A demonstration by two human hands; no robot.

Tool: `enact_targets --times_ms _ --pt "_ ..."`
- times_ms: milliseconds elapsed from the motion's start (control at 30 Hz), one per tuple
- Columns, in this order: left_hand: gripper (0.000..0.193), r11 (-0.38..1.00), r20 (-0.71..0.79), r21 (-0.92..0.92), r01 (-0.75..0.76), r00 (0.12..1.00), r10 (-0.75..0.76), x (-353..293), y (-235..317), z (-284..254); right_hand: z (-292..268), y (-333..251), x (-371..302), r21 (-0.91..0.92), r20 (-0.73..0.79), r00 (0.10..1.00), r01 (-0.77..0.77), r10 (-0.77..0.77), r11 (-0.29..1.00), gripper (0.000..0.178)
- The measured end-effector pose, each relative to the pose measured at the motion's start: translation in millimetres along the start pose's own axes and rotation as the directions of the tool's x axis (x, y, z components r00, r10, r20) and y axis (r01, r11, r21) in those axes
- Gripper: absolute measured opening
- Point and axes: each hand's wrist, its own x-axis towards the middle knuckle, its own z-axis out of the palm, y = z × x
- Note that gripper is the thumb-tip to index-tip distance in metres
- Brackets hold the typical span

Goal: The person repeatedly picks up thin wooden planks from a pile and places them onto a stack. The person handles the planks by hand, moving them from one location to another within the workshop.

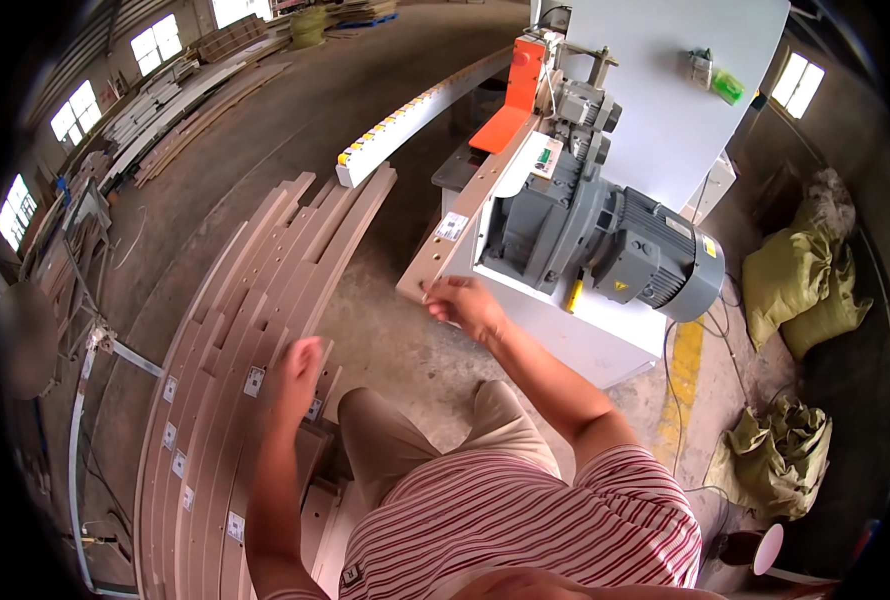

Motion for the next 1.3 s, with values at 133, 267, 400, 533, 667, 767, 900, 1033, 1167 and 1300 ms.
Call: enact_targets --times_ms 133,267,400,533,667,767,900,1033,1167,1300 --pt "0.053 0.992 0.168 -0.124 -0.015 0.985 0.036 66.1 30.2 56.0 21.7 23.8 -24.5 -0.024 0.13 0.991 -0.027 0.03 0.999 0.018" --pt "0.088 0.961 0.184 0.277 -0.004 0.982 -0.049 84.5 64.3 82.1 67.2 73.7 -59.5 -0.127 0.314 0.942 -0.077 0.114 0.989 0.021" --pt "0.086 0.896 0.141 0.416 0.156 0.962 -0.233 54.9 53.7 65.4 98.4 117.8 -85.0 -0.258 0.615 0.705 -0.242 0.352 0.935 0.027" --pt "0.072 0.787 -0.001 0.602 0.134 0.986 -0.167 -20.0 44.2 -6.5 39.1 137.6 -62.4 -0.343 0.626 0.717 -0.098 0.306 0.934 0.029" --pt "0.065 0.75 -0.139 0.634 0.188 0.982 -0.129 -146.1 -12.0 -108.3 -26.4 144.4 -41.0 -0.433 0.304 0.888 -0.194 0.345 0.88 0.02" --pt "0.071 0.504 -0.256 0.524 0.687 0.691 -0.676 -212.3 -10.1 -156.9 -60.0 153.6 -22.7 -0.458 0.164 0.922 -0.244 0.351 0.855 0.022" --pt "0.086 0.372 -0.497 0.731 0.571 0.82 -0.284 -346.6 -119.1 -200.7 -66.6 162.2 -16.7 -0.471 0.103 0.933 -0.26 0.345 0.843 0.025" --pt "0.086 0.21 -0.651 0.637 0.741 0.664 -0.368 -349.3 -166.8 -191.0 -62.3 182.6 -18.2 -0.476 0.133 0.9 -0.309 0.415 0.823 0.024" --pt "0.079 0.203 -0.704 0.616 0.761 0.647 -0.291 -296.4 -179.6 -171.7 -58.3 192.7 -27.4 -0.502 0.185 0.855 -0.343 0.485 0.794 0.023" --pt "0.075 0.152 -0.769 0.556 0.817 0.575 -0.279 -261.5 -186.4 -180.8 -62.0 189.0 -35.1 -0.507 0.135 0.863 -0.362 0.487 0.782 0.024"
